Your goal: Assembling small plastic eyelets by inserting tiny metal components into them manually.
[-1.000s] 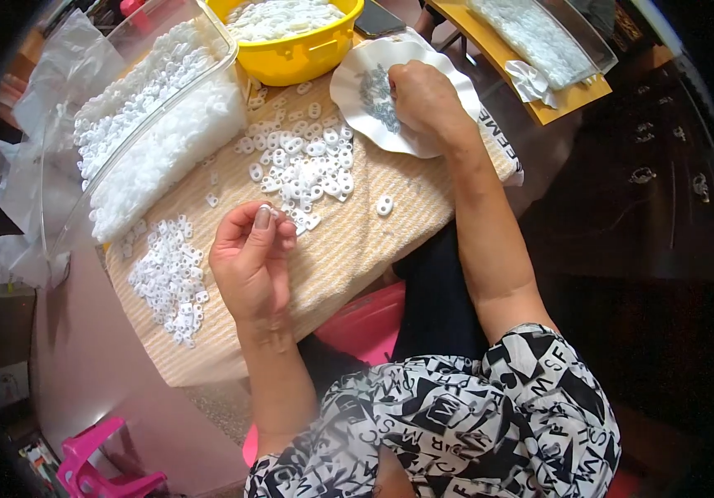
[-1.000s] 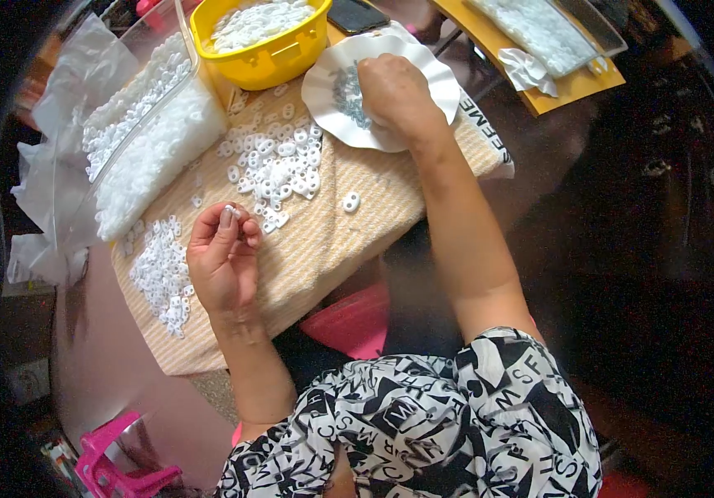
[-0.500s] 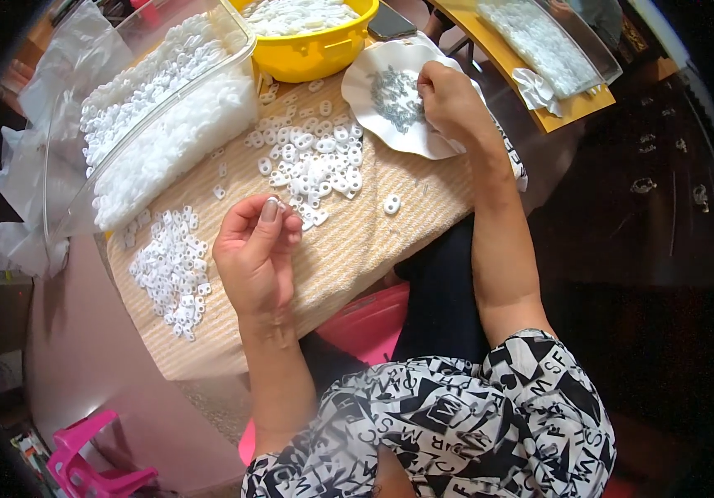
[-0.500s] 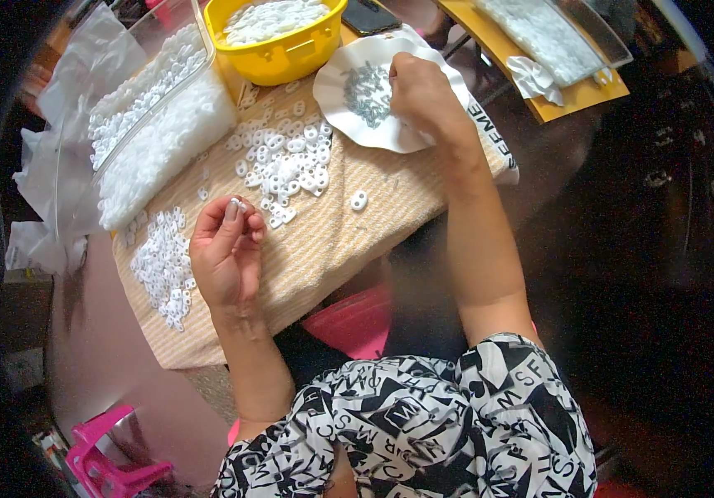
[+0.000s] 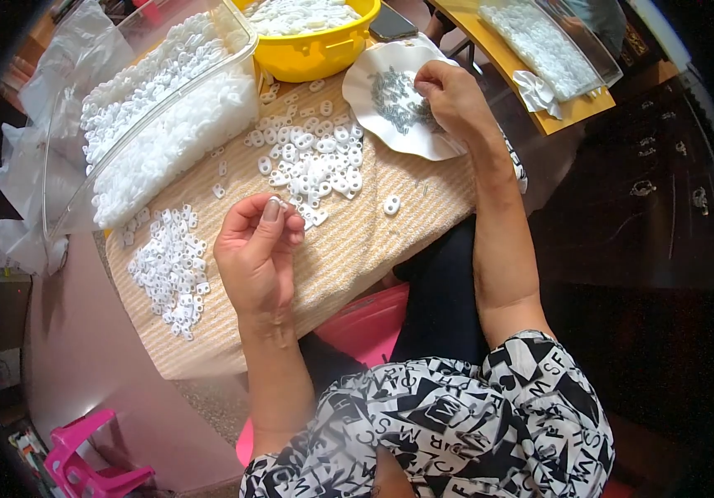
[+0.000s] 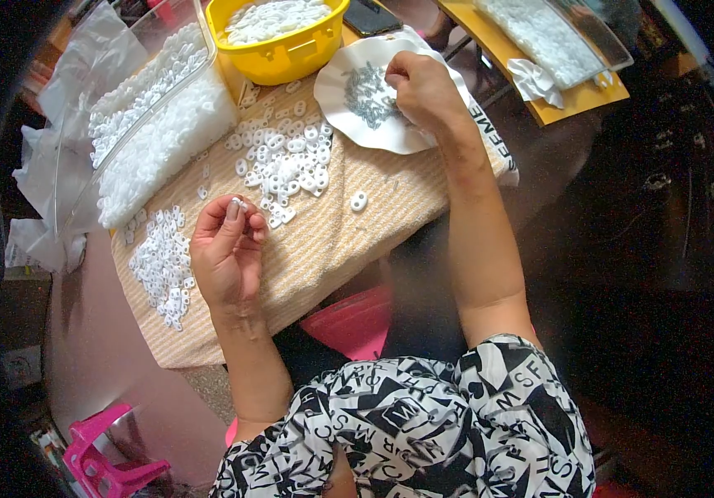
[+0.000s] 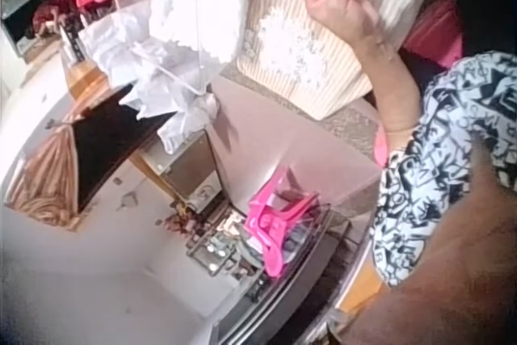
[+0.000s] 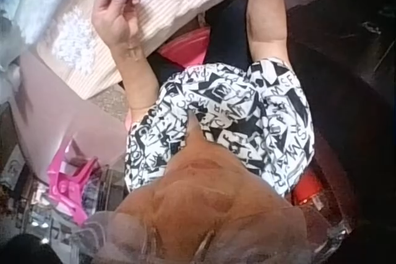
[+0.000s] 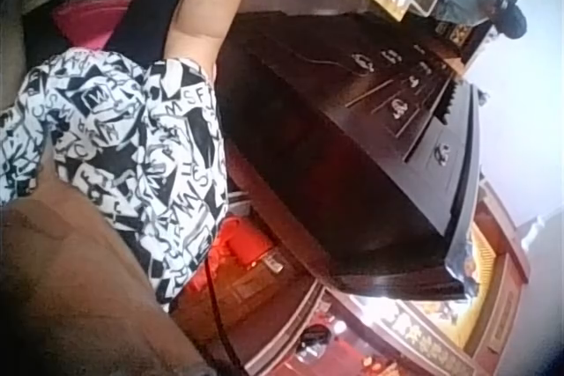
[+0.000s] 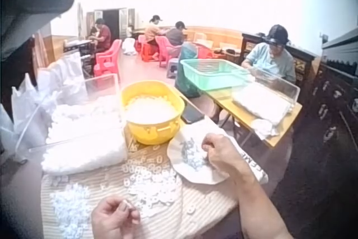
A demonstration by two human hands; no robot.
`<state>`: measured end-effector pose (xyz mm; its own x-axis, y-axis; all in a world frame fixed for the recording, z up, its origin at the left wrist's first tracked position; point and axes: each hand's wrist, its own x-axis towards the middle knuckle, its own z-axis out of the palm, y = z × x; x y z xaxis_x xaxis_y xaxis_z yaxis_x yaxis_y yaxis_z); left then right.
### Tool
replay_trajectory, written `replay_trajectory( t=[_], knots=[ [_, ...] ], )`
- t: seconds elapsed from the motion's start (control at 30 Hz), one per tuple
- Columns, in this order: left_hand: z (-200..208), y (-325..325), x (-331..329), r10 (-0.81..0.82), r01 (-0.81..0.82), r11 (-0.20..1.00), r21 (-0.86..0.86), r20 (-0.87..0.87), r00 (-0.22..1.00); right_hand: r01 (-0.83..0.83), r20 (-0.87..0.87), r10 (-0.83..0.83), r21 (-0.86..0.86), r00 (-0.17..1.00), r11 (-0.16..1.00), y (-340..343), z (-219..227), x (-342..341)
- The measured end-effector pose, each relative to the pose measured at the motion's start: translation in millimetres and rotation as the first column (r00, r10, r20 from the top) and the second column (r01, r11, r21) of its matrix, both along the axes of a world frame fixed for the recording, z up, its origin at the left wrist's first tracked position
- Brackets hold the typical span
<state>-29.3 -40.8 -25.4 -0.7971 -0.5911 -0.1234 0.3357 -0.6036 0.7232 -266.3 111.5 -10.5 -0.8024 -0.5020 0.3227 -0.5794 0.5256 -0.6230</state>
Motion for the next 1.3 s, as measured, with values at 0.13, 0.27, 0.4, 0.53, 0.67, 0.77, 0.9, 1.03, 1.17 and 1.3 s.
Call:
replay_trajectory(
  t=[0.13, 0.27, 0.4, 0.53, 0.67, 0.77, 0.9, 1.03, 1.17, 1.3],
  knots=[
    [1.5, 1.5, 0.6, -0.034, 0.035, 0.999, 0.010, -0.029, 0.999, 0.002, 0.028, -0.002, -0.021, 1.000, 1.000, 1.8, 5.1, 3.2],
    [0.7, 1.8, 2.3, -0.002, 0.003, 1.000, 0.029, -0.016, 1.000, -0.019, 0.100, 0.037, -0.171, 0.994, 0.985, 1.1, 2.3, 3.3],
    [-0.8, 0.6, 4.3, -0.072, 0.076, 0.996, 0.044, -0.081, 0.994, -0.131, 0.356, 0.308, -0.442, 0.882, 0.887, -18.4, 21.3, 38.8],
    [2.8, 2.1, 3.0, -0.095, 0.101, 0.994, 0.035, -0.137, 0.986, -0.258, 0.432, 0.563, -0.583, 0.704, 0.770, -46.1, 34.1, 93.8],
    [3.6, -0.3, 4.4, -0.075, 0.078, 0.997, 0.015, -0.142, 0.987, -0.358, 0.487, 0.648, -0.562, 0.586, 0.745, -59.5, 29.1, 119.3],
    [3.4, -0.8, 5.9, -0.053, 0.054, 0.999, 0.005, -0.129, 0.990, -0.330, 0.510, 0.654, -0.587, 0.559, 0.739, -63.6, 23.7, 126.5],
    [3.3, -0.7, 6.2, -0.024, 0.026, 1.000, 0.010, -0.146, 0.989, -0.301, 0.553, 0.633, -0.576, 0.541, 0.760, -64.3, 21.7, 129.8],
    [3.4, -0.7, 6.2, -0.001, 0.002, 1.000, 0.005, -0.134, 0.991, -0.314, 0.549, 0.633, -0.566, 0.546, 0.762, -64.7, 20.4, 130.6],
    [5.0, 0.0, 6.7, 0.016, -0.017, 1.000, -0.015, -0.093, 0.996, -0.282, 0.558, 0.645, -0.600, 0.522, 0.748, -66.1, 18.8, 132.0],
    [4.4, 0.1, 5.6, 0.013, -0.016, 1.000, -0.022, -0.106, 0.994, -0.276, 0.566, 0.625, -0.583, 0.538, 0.764, -66.3, 19.8, 133.0]
  ],
)
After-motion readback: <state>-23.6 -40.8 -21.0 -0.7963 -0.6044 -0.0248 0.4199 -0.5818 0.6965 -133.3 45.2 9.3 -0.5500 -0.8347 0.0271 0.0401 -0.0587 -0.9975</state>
